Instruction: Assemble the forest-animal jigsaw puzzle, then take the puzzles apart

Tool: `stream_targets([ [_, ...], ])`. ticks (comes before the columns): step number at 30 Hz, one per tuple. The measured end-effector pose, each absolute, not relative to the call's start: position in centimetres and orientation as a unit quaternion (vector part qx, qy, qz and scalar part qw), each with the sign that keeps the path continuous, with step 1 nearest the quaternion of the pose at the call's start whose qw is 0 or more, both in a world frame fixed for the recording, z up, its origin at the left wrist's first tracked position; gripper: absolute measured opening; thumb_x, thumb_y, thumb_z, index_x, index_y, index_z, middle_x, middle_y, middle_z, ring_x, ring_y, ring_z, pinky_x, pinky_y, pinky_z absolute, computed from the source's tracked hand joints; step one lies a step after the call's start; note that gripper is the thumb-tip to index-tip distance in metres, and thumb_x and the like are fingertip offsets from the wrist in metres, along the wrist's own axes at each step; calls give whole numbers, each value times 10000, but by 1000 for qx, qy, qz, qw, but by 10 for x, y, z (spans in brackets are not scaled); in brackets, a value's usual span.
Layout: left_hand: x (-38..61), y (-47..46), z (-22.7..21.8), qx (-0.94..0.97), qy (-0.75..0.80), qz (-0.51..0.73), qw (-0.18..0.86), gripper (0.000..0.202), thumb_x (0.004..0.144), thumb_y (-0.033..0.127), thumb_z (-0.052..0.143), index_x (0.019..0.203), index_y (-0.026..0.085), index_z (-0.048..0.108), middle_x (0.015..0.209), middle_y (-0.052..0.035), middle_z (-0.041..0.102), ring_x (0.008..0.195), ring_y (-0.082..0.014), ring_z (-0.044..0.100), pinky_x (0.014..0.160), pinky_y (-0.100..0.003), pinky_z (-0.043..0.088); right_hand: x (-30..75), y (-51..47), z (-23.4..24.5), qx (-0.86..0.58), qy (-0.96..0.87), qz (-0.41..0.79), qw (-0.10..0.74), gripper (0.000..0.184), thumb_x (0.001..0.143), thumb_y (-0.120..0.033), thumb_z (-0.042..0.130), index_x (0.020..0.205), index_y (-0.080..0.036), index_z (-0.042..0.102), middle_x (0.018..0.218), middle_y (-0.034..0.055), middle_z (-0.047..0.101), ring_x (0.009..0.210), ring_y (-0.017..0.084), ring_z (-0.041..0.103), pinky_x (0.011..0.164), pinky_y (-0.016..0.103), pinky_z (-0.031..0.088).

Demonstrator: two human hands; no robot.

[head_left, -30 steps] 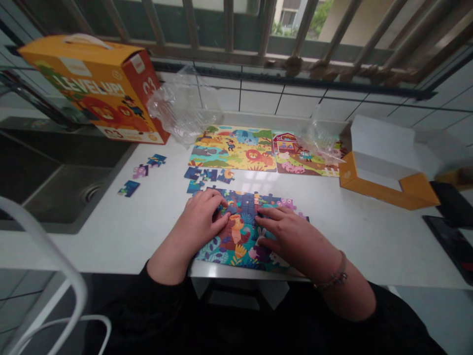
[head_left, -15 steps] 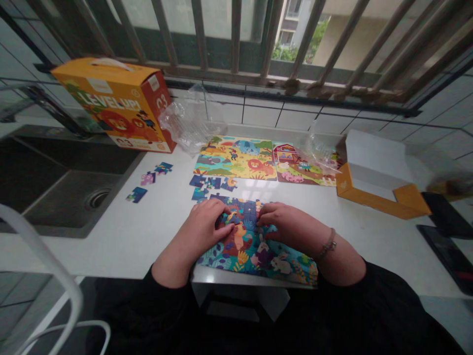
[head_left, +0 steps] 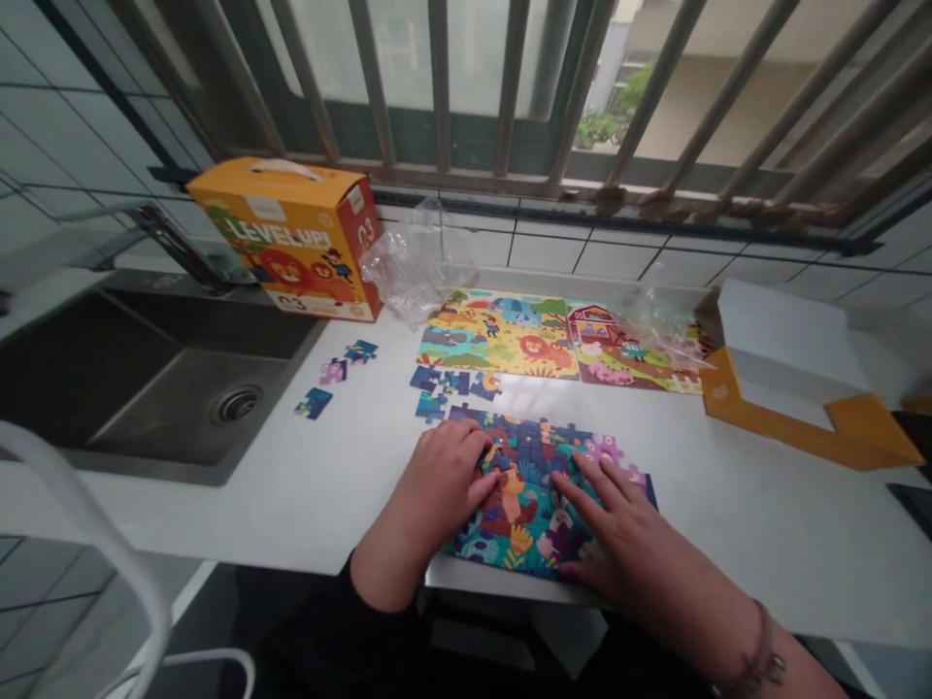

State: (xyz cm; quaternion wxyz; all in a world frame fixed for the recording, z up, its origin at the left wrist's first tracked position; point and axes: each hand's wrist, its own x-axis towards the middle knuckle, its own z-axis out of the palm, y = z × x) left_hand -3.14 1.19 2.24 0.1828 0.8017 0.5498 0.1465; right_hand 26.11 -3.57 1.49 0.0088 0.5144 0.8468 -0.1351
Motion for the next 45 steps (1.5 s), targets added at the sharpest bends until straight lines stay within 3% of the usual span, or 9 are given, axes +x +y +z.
stream_targets([
  [7, -35, 6, 22, 808, 531, 154, 204, 318, 986, 290, 791, 1271, 204, 679, 1304, -99, 704, 1250, -320, 633, 1090, -490, 508, 270, -23, 19, 517, 835, -185, 37, 912, 833, -337, 895, 1673, -365, 540, 1819, 108, 340, 1656, 466, 336, 1298, 681, 410],
  [16, -59, 4, 19, 807, 515, 158, 243, 302, 979, 271, 808, 1244, 210, 677, 1307, -83, 731, 1264, -314, 635, 1092, -499, 504, 264, -8, 17, 528, 817, -211, 94, 1000, 730, -327, 959, 1652, -354, 574, 1841, 112, 250, 1659, 537, 237, 1299, 727, 358],
  [25, -60, 4, 18, 810, 499, 176, 253, 322, 981, 222, 782, 1286, 224, 680, 1363, -87, 734, 1313, -308, 639, 1175, -526, 472, 261, -4, 21, 531, 809, -226, 109, 1059, 734, -336, 967, 1687, -399, 508, 1859, 66, 210, 1680, 531, 172, 1333, 731, 276],
  [32, -70, 8, 10, 794, 519, 208, 240, 485, 919, 264, 848, 1371, 197, 685, 1461, -145, 677, 1354, -344, 611, 1180, -544, 502, 247, 0, 42, 526, 808, -245, 99, 1056, 739, -310, 985, 1684, -366, 517, 1862, 117, 215, 1691, 506, 179, 1338, 722, 254],
  [38, -74, 9, 8, 799, 514, 220, 221, 427, 909, 280, 852, 1305, 193, 715, 1422, -140, 684, 1316, -337, 625, 1169, -521, 519, 245, -1, 48, 523, 815, -234, 88, 1064, 731, -299, 985, 1686, -309, 517, 1842, 158, 271, 1689, 476, 231, 1336, 683, 306],
  [42, -96, 11, 12, 778, 564, 223, 163, 400, 984, 304, 755, 1361, 189, 694, 1437, -143, 674, 1344, -329, 610, 1176, -517, 508, 260, -11, 38, 527, 826, -201, 9, 777, 910, -446, 836, 1625, -258, 594, 1792, 174, 389, 1639, 419, 401, 1319, 617, 393],
  [45, -128, 17, 18, 714, 667, 202, 77, 364, 1039, 312, 641, 1354, 137, 695, 1389, -175, 690, 1315, -348, 623, 1191, -512, 492, 280, -22, 30, 546, 819, -157, -85, 552, 1027, -526, 668, 1501, -244, 696, 1664, 168, 572, 1512, 378, 582, 1266, 576, 486],
])
